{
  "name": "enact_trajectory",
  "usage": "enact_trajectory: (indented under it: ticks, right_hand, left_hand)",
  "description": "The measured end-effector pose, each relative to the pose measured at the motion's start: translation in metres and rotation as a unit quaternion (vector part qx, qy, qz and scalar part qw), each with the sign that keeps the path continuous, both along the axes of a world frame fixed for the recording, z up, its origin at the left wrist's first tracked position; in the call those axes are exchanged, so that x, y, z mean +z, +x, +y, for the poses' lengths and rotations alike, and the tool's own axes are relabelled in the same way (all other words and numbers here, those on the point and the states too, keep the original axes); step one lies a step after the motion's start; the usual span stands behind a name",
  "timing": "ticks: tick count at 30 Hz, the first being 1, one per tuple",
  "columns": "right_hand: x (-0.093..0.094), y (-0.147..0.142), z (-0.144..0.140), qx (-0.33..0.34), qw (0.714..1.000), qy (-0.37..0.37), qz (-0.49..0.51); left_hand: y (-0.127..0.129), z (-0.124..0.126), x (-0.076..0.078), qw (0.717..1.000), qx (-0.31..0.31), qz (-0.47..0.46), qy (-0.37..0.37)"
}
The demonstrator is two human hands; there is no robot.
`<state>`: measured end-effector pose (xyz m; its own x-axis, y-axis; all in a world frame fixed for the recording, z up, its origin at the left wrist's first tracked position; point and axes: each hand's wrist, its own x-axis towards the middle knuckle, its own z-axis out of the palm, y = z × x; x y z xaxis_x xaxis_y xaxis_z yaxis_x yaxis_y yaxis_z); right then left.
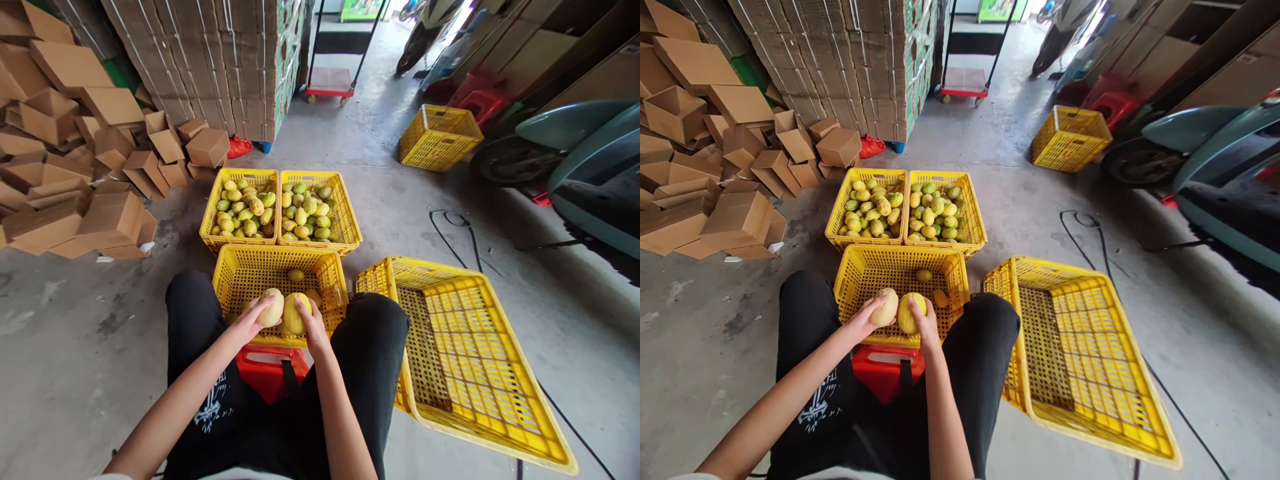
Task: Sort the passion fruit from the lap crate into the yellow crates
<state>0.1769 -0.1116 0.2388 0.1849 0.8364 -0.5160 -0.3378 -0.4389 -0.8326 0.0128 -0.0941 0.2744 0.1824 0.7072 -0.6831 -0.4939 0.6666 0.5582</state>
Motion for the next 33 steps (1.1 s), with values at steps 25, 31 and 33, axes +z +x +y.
enact_trajectory:
  ticks: [25,31,33]
  right_hand:
    - [0.016,-0.016,0.000,-0.086,0.971,-0.030,0.220]
    - [0.015,-0.017,0.002,-0.110,0.970,0.013,0.218]
    - [0.013,-0.017,0.002,-0.104,0.971,0.015,0.214]
  left_hand:
    - [0.001,0.009,0.003,0.999,-0.011,-0.020,-0.046]
    - [0.001,0.008,0.011,0.998,-0.034,-0.039,-0.028]
    - [0.001,0.008,0.013,0.997,-0.048,-0.054,-0.023]
